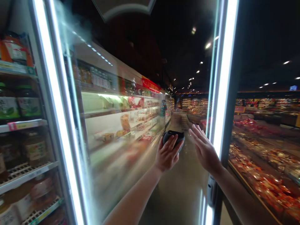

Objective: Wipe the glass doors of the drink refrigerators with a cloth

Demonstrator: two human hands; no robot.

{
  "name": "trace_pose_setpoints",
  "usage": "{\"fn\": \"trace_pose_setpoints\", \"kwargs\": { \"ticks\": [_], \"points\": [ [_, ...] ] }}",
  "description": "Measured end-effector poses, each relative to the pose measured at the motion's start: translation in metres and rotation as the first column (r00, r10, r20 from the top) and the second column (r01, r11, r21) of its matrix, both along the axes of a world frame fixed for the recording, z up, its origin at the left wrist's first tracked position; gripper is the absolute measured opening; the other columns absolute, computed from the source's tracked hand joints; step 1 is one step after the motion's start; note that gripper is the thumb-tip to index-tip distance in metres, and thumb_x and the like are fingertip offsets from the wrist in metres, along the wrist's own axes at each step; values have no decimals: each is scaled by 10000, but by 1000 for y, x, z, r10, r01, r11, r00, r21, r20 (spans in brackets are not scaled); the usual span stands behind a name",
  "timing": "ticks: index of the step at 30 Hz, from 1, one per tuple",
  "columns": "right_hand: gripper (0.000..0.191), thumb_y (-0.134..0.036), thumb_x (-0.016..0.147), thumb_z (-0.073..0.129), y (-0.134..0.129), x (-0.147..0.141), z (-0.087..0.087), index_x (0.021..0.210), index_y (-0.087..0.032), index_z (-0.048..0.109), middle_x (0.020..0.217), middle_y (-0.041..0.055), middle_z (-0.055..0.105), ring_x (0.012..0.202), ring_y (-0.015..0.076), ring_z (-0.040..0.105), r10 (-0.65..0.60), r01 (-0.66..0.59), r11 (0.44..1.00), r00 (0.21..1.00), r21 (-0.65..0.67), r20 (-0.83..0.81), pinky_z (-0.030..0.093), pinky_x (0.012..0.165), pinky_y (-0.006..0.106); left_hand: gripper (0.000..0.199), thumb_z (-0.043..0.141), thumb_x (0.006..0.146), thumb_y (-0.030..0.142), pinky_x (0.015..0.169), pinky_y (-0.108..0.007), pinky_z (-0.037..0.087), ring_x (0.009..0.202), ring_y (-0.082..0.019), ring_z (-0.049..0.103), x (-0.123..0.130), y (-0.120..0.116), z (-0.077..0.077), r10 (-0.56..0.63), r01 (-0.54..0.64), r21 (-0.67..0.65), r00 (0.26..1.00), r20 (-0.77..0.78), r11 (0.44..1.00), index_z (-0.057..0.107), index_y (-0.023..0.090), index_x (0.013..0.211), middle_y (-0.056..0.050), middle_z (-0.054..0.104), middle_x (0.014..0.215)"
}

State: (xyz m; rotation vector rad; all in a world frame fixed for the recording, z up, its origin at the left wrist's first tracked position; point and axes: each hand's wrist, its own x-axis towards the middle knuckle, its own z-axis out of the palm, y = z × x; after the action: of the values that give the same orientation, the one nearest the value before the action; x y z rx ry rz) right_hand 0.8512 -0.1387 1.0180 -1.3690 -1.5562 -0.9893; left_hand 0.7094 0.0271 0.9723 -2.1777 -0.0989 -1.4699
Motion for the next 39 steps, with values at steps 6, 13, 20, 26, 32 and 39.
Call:
{"fn": "trace_pose_setpoints", "kwargs": {
  "ticks": [6, 13, 20, 26, 32, 39],
  "points": [
    [712, -101, 984, 400, 19, -3, -10, 1615, -348, 181, 1661, 74, 271, 1523, 298, 245, -86, 86, 996, 996, 0, -10, 354, 1177, 639, 707, 609, 909, 315, 1269, -476, 210, 1524, -269, 304, -31, 36, 49, 120, -104, -178, 989, 81, 978, 355, 328, 1568, -30, 308, 1654],
    [745, -83, 972, 428, 27, -2, -19, 1619, -334, 159, 1652, 94, 275, 1514, 320, 260, -143, 141, 989, 989, 46, 34, 374, 1155, 661, 675, 590, 918, 314, 1263, -519, 195, 1497, -281, 361, -40, 32, -22, 118, -104, -123, 987, 113, 987, 383, 265, 1559, -92, 382, 1616],
    [741, -95, 959, 479, 29, -4, -20, 1607, -348, 223, 1642, 77, 307, 1479, 335, 342, -201, 193, 975, 978, 107, 62, 410, 1146, 640, 662, 618, 886, 370, 1278, -478, 175, 1486, -255, 382, -55, 57, 42, 77, -77, -69, 997, -8, 995, 441, 338, 1523, -24, 392, 1616],
    [705, -117, 970, 481, 33, -21, -19, 1602, -335, 257, 1652, 83, 277, 1498, 347, 292, -227, 225, 967, 974, 116, 3, 380, 1154, 664, 693, 582, 904, 275, 1252, -547, 217, 1520, -304, 308, -85, 81, -6, 222, -168, -243, 951, 216, 955, 375, 257, 1565, -104, 326, 1643],
    [716, -120, 979, 478, 64, -62, -10, 1608, -349, 225, 1630, 90, 341, 1504, 338, 285, -155, 151, 986, 987, 76, 47, 368, 1157, 666, 634, 586, 908, 348, 1279, -490, 159, 1456, -245, 432, -83, 81, 4, 64, -65, -30, 998, -16, 997, 440, 339, 1524, -41, 448, 1581],
    [738, -108, 981, 461, 106, -92, -15, 1621, -337, 174, 1642, 86, 309, 1509, 318, 275, -168, 165, 986, 982, 34, 87, 361, 1180, 619, 677, 556, 924, 244, 1237, -548, 254, 1534, -314, 266, -128, 127, 18, 236, -159, -295, 941, 244, 942, 360, 276, 1571, -88, 231, 1677]
  ]
}}
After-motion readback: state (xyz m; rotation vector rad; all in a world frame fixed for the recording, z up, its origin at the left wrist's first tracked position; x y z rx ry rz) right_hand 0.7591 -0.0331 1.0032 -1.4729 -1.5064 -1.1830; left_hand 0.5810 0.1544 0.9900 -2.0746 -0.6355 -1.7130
